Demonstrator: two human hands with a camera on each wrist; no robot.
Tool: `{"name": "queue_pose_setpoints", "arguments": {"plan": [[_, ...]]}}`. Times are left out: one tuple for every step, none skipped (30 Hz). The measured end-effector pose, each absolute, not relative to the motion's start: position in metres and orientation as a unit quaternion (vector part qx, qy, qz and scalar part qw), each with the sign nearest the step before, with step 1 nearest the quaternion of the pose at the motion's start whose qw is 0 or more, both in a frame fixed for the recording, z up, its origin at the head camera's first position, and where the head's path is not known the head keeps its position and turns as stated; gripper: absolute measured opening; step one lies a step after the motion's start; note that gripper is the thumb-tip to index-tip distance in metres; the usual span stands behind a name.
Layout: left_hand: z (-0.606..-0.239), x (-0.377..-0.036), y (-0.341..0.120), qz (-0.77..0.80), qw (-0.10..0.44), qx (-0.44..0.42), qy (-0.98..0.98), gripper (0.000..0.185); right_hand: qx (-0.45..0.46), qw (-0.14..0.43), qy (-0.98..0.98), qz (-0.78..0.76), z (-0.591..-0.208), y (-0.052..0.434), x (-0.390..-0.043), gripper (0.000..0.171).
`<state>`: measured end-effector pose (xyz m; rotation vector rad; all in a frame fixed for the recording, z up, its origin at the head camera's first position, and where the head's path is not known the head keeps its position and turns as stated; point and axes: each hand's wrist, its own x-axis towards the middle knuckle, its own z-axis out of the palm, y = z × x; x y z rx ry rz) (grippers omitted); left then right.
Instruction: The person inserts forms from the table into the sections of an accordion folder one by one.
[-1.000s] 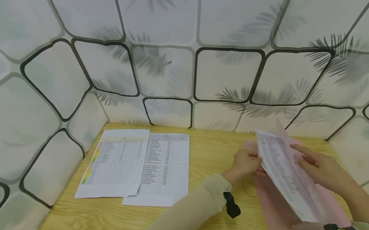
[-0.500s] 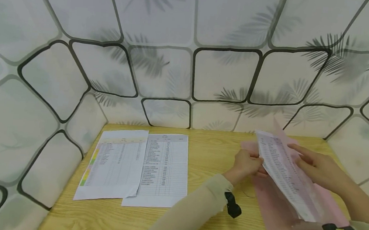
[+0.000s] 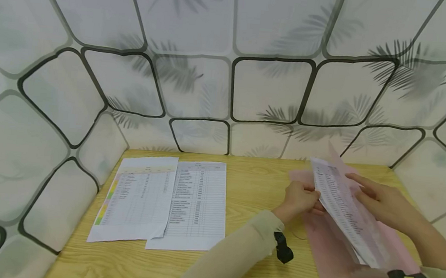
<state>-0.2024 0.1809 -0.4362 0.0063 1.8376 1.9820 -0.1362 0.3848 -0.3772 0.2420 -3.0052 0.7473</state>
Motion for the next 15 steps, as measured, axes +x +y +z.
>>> {"name": "queue_pose_setpoints", "arguments": {"plan": [[-0.4365, -0.2024, 0.1810, 0.716, 0.218, 0.004, 0.663, 0.029, 0.079, 0.018, -0.967, 0.243, -0.3768, 0.3842, -0.1359, 0.053], [-0.4368, -0.2023, 0.1810, 0.714, 0.219, 0.007, 0.665, 0.028, 0.080, 0.019, -0.967, 0.242, -0.3772, 0.3840, -0.1359, 0.053], [-0.4373, -0.2022, 0.1810, 0.712, 0.220, 0.009, 0.667, 0.026, 0.081, 0.021, -0.967, 0.242, -0.3776, 0.3837, -0.1360, 0.053], [-0.4378, -0.2022, 0.1807, 0.710, 0.219, 0.014, 0.670, 0.025, 0.083, 0.025, -0.966, 0.244, -0.3780, 0.3834, -0.1361, 0.053], [-0.4384, -0.2022, 0.1803, 0.706, 0.218, 0.019, 0.674, 0.023, 0.085, 0.028, -0.966, 0.244, -0.3783, 0.3830, -0.1360, 0.053], [-0.4389, -0.2021, 0.1798, 0.703, 0.217, 0.024, 0.677, 0.022, 0.085, 0.028, -0.965, 0.245, -0.3782, 0.3826, -0.1358, 0.053], [-0.4394, -0.2021, 0.1795, 0.699, 0.215, 0.029, 0.681, 0.021, 0.086, 0.029, -0.965, 0.245, -0.3785, 0.3824, -0.1359, 0.052], [-0.4400, -0.2021, 0.1797, 0.697, 0.213, 0.031, 0.684, 0.020, 0.086, 0.029, -0.966, 0.244, -0.3789, 0.3823, -0.1361, 0.052], [-0.4406, -0.2021, 0.1802, 0.694, 0.210, 0.032, 0.688, 0.019, 0.085, 0.029, -0.966, 0.243, -0.3787, 0.3819, -0.1362, 0.052], [-0.4411, -0.2020, 0.1806, 0.691, 0.208, 0.033, 0.691, 0.019, 0.086, 0.027, -0.966, 0.243, -0.3784, 0.3818, -0.1363, 0.052], [-0.4415, -0.2019, 0.1812, 0.688, 0.206, 0.033, 0.695, 0.018, 0.084, 0.026, -0.966, 0.243, -0.3782, 0.3814, -0.1363, 0.052], [-0.4418, -0.2020, 0.1817, 0.686, 0.205, 0.032, 0.698, 0.017, 0.084, 0.024, -0.966, 0.243, -0.3779, 0.3813, -0.1361, 0.052], [-0.4420, -0.2020, 0.1826, 0.684, 0.203, 0.029, 0.700, 0.016, 0.085, 0.023, -0.966, 0.243, -0.3779, 0.3811, -0.1361, 0.052], [-0.4421, -0.2021, 0.1834, 0.685, 0.201, 0.026, 0.700, 0.015, 0.085, 0.021, -0.966, 0.243, -0.3778, 0.3810, -0.1359, 0.052], [-0.4423, -0.2023, 0.1841, 0.684, 0.199, 0.022, 0.701, 0.013, 0.087, 0.022, -0.966, 0.244, -0.3779, 0.3809, -0.1358, 0.052]]}}
